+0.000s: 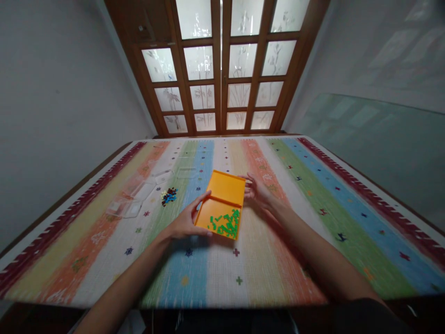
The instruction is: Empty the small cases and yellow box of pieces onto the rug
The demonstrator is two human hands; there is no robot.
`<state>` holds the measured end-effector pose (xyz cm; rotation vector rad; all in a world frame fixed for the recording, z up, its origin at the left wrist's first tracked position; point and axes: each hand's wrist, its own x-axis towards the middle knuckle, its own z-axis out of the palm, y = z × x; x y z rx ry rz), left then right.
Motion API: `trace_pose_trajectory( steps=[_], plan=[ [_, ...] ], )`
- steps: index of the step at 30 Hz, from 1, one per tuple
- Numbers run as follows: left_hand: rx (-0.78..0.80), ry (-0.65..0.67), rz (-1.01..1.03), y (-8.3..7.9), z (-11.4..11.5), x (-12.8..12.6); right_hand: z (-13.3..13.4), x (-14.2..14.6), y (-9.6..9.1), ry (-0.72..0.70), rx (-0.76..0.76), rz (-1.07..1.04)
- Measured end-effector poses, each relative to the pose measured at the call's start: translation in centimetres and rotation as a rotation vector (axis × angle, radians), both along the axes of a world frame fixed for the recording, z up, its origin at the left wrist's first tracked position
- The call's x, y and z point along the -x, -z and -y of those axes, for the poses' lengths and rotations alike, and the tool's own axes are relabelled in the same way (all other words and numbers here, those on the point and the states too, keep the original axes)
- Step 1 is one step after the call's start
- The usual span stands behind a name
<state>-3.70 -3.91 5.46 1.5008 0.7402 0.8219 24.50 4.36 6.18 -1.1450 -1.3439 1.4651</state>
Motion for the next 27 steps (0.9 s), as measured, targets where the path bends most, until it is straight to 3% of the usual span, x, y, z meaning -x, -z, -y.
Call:
trace_pose_trajectory(
  steps=[2, 7, 9, 12, 19, 27],
  plan=[
    [-0.039, -0.127, -0.033, -0.5, 0.2, 1.8, 0.4, -0.9, 0.8, -0.026, -0.111, 0.163],
    [-0.279, -0.506, -0.235, -1.5, 0.0, 7.9, 2.6, -3.6, 3.7, -0.088, -0.616, 0.751],
    [-0.390, -0.645, -0.338, -1.5, -0.2, 10.3, 3.3, -4.3, 4.9, -0.166, -0.733, 0.885],
    [-0.505, -0.769, -0.433, -1.3, -0.7, 13.4, 3.8, -4.8, 6.3, -0.171, -0.861, 0.990],
    [-0.742, -0.863, -0.773, -1.6, -2.0, 17.8, 3.8, -4.6, 6.9, -0.138, -0.885, 0.997],
    [-0.885, -0.759, -0.959, -2.5, -2.8, 17.9, 3.8, -4.8, 7.4, -0.122, -0.880, 0.974]
  ],
)
